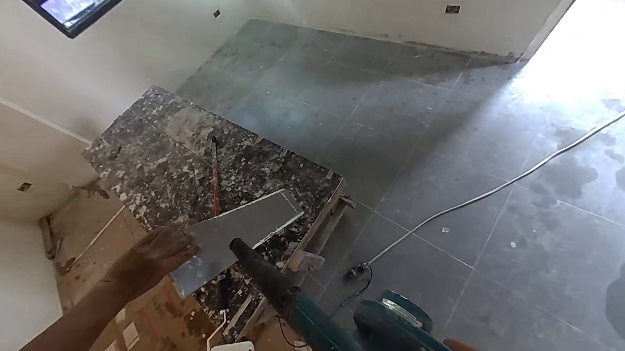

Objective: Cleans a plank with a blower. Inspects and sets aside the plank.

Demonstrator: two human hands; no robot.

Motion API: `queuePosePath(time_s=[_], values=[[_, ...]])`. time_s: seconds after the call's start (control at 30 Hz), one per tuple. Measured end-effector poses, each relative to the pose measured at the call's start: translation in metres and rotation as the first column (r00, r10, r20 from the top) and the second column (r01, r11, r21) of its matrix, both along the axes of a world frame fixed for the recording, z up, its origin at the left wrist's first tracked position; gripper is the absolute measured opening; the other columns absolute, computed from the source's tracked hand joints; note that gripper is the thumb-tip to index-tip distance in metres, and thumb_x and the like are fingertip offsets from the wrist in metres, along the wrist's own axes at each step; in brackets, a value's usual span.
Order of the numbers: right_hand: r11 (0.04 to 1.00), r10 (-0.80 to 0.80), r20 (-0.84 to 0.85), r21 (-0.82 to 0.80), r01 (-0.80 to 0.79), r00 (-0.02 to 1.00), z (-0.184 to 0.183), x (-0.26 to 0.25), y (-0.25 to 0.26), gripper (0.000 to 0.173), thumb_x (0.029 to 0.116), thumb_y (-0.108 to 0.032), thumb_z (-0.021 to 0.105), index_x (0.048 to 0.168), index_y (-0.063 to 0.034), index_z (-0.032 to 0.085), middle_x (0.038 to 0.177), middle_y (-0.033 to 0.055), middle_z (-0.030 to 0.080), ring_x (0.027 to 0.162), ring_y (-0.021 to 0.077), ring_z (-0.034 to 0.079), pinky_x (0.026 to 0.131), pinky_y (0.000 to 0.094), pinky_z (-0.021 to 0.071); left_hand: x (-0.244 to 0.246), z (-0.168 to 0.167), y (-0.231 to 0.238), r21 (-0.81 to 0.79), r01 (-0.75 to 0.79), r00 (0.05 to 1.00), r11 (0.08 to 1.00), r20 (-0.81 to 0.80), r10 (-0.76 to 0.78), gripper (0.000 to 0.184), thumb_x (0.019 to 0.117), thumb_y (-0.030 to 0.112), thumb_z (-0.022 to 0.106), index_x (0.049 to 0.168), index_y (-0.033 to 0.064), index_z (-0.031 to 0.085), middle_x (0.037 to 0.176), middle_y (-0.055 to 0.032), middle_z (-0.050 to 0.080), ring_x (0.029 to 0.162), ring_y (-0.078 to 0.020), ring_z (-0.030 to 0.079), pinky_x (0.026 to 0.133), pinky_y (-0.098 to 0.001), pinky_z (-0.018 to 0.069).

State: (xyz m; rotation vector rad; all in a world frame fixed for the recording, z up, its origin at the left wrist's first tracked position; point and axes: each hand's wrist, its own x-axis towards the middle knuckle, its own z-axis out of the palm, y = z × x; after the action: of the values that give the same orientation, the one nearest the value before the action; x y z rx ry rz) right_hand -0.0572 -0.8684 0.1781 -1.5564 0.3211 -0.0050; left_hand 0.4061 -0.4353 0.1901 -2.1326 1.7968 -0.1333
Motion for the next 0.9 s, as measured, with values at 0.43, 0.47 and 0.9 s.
queuePosePath(time_s=[0.43,0.47,0.9], values=[[0.975,0.053,0.013,-0.219,-0.049,0.999,-0.007,0.01,0.012,0.026,0.0849,-0.021,0.081,0.099,-0.0014,0.071,0.079,0.01,0.071,0.07,0.0138,0.069,0.064,0.0365,0.0582,0.007,-0.007,0.002,0.002,0.085,0.995,0.996,-0.05,-0.085,0.055,0.0897,-0.008,0.057,0.134,0.0218,0.069,0.146,-0.0045,0.061,0.144,-0.0341,0.047,0.12,-0.0576,0.0353],[0.971,0.028,-0.013,-0.236,-0.031,1.0,-0.012,0.012,0.011,0.026,0.0838,-0.021,0.082,0.1,-0.0027,0.072,0.079,0.009,0.072,0.069,0.0132,0.069,0.063,0.0363,0.0583,0.007,-0.006,0.001,-0.003,0.099,0.994,0.995,-0.053,-0.099,0.055,0.0902,-0.007,0.056,0.134,0.0226,0.069,0.146,-0.0032,0.061,0.144,-0.0338,0.047,0.12,-0.0582,0.0349],[0.928,-0.196,-0.308,-0.366,0.074,0.931,-0.087,0.077,0.001,0.03,0.0811,-0.037,0.074,0.101,-0.0151,0.07,0.083,-0.0017,0.07,0.075,0.0105,0.069,0.069,0.0363,0.0586,0.005,-0.004,-0.008,-0.013,0.184,0.98,0.983,-0.069,-0.184,0.056,0.0936,-0.005,0.051,0.137,0.0275,0.066,0.148,0.0014,0.059,0.146,-0.0324,0.045,0.119,-0.062,0.0318]])
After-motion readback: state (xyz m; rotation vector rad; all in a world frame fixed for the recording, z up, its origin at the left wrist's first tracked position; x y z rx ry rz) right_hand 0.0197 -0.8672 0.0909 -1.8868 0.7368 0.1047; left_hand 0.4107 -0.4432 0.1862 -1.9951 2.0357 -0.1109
